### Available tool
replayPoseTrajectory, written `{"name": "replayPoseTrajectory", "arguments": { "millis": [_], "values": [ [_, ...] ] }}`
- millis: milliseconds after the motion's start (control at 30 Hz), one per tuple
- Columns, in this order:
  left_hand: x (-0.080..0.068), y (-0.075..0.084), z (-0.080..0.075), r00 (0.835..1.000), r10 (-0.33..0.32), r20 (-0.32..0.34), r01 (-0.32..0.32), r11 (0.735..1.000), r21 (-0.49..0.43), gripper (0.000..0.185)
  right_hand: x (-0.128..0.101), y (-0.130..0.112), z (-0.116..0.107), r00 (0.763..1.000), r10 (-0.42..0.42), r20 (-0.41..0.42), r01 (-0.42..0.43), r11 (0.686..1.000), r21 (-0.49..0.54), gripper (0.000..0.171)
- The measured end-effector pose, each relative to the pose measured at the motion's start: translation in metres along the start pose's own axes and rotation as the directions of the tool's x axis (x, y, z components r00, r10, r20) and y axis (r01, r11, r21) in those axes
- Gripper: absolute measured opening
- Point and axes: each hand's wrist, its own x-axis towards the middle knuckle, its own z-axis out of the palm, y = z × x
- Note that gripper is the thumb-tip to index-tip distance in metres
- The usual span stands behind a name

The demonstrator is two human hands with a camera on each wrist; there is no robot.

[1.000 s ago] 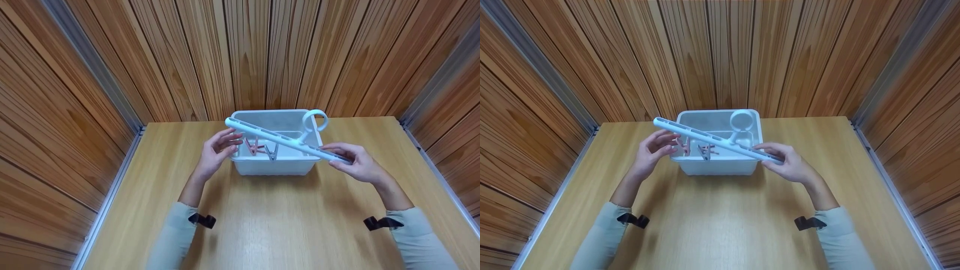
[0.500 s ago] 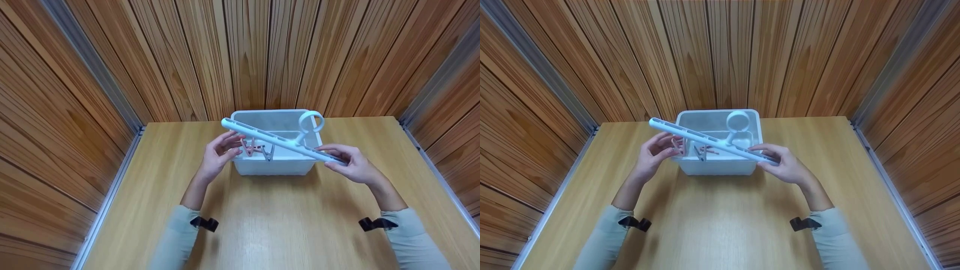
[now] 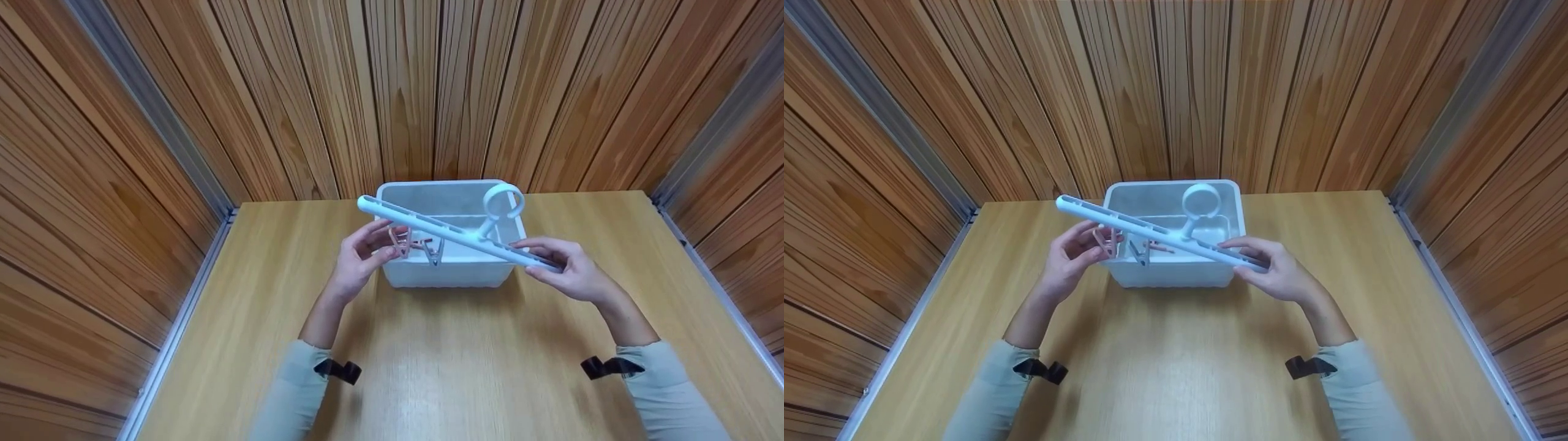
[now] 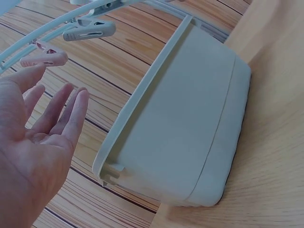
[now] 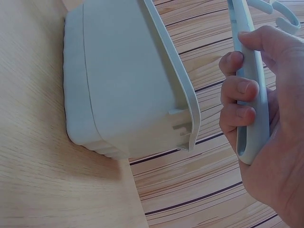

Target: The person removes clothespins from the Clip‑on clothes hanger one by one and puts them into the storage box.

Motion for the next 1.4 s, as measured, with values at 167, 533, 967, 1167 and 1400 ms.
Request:
{"name": "replayPoseTrajectory", "arguments": {
  "millis": [167, 533, 967, 1167, 1400],
  "values": [
    [-0.002, 0.000, 0.002, 1.000, 0.019, 0.010, -0.020, 0.999, 0.027, 0.054, 0.000, 0.000, 0.001, 1.000, -0.004, 0.001, 0.004, 1.000, 0.012, 0.041],
    [-0.003, 0.001, 0.003, 1.000, 0.021, 0.023, -0.021, 1.000, 0.007, 0.056, 0.001, 0.000, 0.007, 0.999, 0.042, -0.003, -0.042, 0.999, 0.001, 0.038],
    [-0.006, 0.003, 0.000, 0.997, -0.008, 0.079, 0.008, 1.000, 0.002, 0.048, 0.001, 0.002, 0.010, 0.998, 0.060, 0.000, -0.060, 0.998, -0.016, 0.038],
    [-0.006, 0.004, 0.001, 0.997, -0.031, 0.069, 0.032, 0.999, -0.009, 0.048, 0.001, 0.001, 0.010, 0.999, 0.054, 0.003, -0.054, 0.999, 0.001, 0.037],
    [-0.005, 0.007, 0.000, 0.996, -0.041, 0.078, 0.042, 0.999, -0.011, 0.049, 0.001, 0.001, 0.010, 0.997, 0.072, 0.009, -0.072, 0.997, 0.012, 0.037]
  ]
}}
